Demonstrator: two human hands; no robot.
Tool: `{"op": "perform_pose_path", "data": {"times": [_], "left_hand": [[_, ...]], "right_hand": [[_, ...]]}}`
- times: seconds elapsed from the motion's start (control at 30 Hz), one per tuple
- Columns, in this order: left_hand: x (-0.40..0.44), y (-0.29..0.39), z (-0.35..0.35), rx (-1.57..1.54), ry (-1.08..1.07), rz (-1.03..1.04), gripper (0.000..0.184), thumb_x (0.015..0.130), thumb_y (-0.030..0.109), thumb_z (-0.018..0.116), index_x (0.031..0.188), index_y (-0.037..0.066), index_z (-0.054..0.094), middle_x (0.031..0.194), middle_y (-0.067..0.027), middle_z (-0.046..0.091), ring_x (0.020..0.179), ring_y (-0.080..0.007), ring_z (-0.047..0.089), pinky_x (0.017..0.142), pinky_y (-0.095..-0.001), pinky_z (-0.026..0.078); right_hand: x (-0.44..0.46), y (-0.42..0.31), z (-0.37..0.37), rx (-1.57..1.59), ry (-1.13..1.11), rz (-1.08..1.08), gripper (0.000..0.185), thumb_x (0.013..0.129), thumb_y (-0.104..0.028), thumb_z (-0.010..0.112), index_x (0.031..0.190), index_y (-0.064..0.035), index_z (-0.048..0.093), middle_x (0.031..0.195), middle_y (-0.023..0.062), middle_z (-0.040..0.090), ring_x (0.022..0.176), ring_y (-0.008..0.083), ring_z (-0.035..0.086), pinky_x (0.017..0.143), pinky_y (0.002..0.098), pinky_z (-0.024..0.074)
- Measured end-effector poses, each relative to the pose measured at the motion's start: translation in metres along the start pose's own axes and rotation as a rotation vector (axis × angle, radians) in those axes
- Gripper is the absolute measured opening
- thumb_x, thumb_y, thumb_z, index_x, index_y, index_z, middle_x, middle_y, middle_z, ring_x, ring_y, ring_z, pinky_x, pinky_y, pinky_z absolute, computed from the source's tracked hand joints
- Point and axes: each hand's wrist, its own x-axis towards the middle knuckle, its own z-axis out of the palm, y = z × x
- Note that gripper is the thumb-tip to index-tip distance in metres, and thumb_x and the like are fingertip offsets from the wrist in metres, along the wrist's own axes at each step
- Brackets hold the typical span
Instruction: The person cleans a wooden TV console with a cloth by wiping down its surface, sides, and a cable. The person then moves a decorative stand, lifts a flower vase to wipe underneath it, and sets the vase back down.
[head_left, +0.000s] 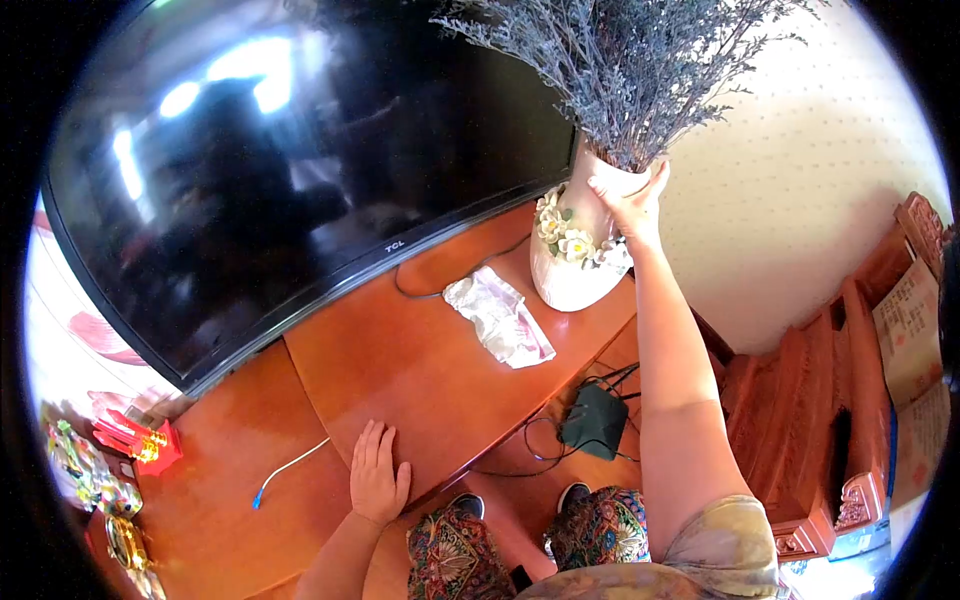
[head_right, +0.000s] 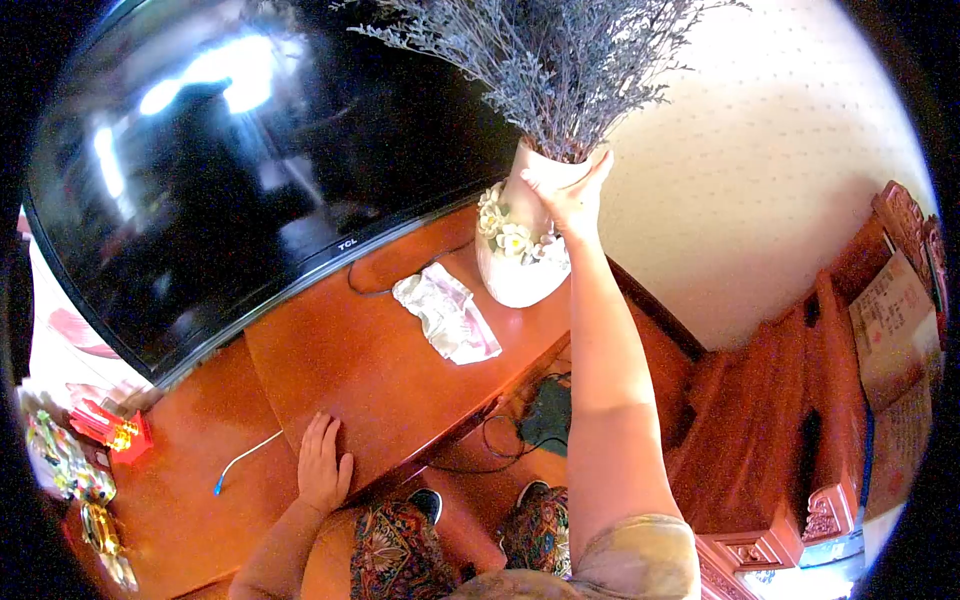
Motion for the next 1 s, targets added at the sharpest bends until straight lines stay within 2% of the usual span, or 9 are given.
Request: {"op": "perform_pose_path", "data": {"times": [0.13,0.2,0.23,0.33,0.57,0.73,0.8,0.93,1.0], "left_hand": [[0.000,0.000,0.000,-0.004,0.008,0.019,0.050,0.078,0.018,0.052,0.123,-0.003,0.040,0.128,-0.0218,0.038,0.123,-0.0392,0.032,0.104,-0.0452,0.025],[0.000,0.000,-0.001,-0.001,0.002,0.020,0.050,0.078,0.018,0.052,0.123,-0.003,0.040,0.128,-0.0220,0.038,0.122,-0.0393,0.032,0.103,-0.0452,0.025],[0.001,0.001,-0.002,-0.003,0.001,0.020,0.051,0.078,0.017,0.052,0.123,-0.003,0.040,0.128,-0.0220,0.038,0.122,-0.0393,0.032,0.103,-0.0451,0.025],[0.002,-0.001,0.000,0.003,-0.001,0.025,0.051,0.077,0.017,0.053,0.122,-0.003,0.040,0.128,-0.0221,0.038,0.122,-0.0393,0.032,0.103,-0.0451,0.025],[0.003,0.000,-0.003,-0.009,-0.020,0.020,0.050,0.078,0.018,0.052,0.122,-0.003,0.041,0.128,-0.0220,0.038,0.123,-0.0389,0.032,0.104,-0.0465,0.024],[0.006,0.000,-0.007,-0.019,-0.037,0.018,0.050,0.079,0.019,0.052,0.122,-0.003,0.041,0.127,-0.0222,0.038,0.123,-0.0380,0.032,0.104,-0.0463,0.024],[0.007,0.002,-0.008,-0.015,-0.040,0.007,0.050,0.079,0.019,0.052,0.122,-0.003,0.041,0.127,-0.0222,0.039,0.123,-0.0377,0.032,0.104,-0.0463,0.023],[0.004,-0.003,0.001,0.017,-0.020,0.022,0.050,0.080,0.021,0.051,0.122,-0.003,0.041,0.128,-0.0221,0.038,0.124,-0.0375,0.032,0.105,-0.0463,0.023],[0.003,-0.005,0.006,0.017,-0.016,0.023,0.050,0.080,0.022,0.051,0.122,-0.003,0.041,0.128,-0.0220,0.038,0.124,-0.0374,0.032,0.105,-0.0461,0.023]], "right_hand": [[0.002,0.003,0.002,-0.041,0.010,-0.008,0.128,0.048,-0.040,0.086,0.135,0.0054,0.004,0.129,0.0291,0.035,0.119,0.0322,0.040,0.100,0.0356,0.0332],[0.002,0.000,0.002,-0.025,0.021,-0.048,0.123,0.047,-0.040,0.086,0.134,0.0058,0.012,0.126,0.0259,0.039,0.117,0.0314,0.042,0.099,0.0351,0.0345],[0.001,-0.003,0.001,-0.013,0.031,-0.017,0.115,0.048,-0.040,0.086,0.131,0.0059,0.021,0.123,0.0236,0.043,0.114,0.0304,0.045,0.097,0.0346,0.0367],[0.000,-0.006,0.003,0.027,0.050,0.014,0.109,0.049,-0.040,0.085,0.129,0.0055,0.027,0.121,0.0226,0.046,0.112,0.0297,0.047,0.095,0.0345,0.0382],[0.000,0.003,0.008,0.081,0.107,-0.035,0.097,0.054,-0.036,0.084,0.127,0.0059,0.034,0.119,0.0185,0.049,0.107,0.0251,0.050,0.092,0.0326,0.0393],[-0.003,-0.004,0.006,0.076,0.108,-0.009,0.098,0.053,-0.034,0.084,0.127,0.0064,0.034,0.120,0.0186,0.048,0.109,0.0252,0.048,0.094,0.0329,0.0379],[-0.002,-0.003,0.006,0.032,0.122,-0.015,0.106,0.049,-0.037,0.086,0.128,0.0073,0.030,0.122,0.0213,0.046,0.112,0.0275,0.047,0.096,0.0345,0.0377],[0.000,-0.016,0.002,0.108,0.071,-0.049,0.104,0.050,-0.037,0.085,0.128,0.0080,0.032,0.122,0.0222,0.045,0.112,0.0280,0.047,0.096,0.0342,0.0377],[0.003,-0.022,0.000,0.077,0.058,-0.092,0.090,0.056,-0.029,0.083,0.124,0.0067,0.037,0.115,0.0168,0.050,0.103,0.0228,0.051,0.088,0.0320,0.0433]]}}
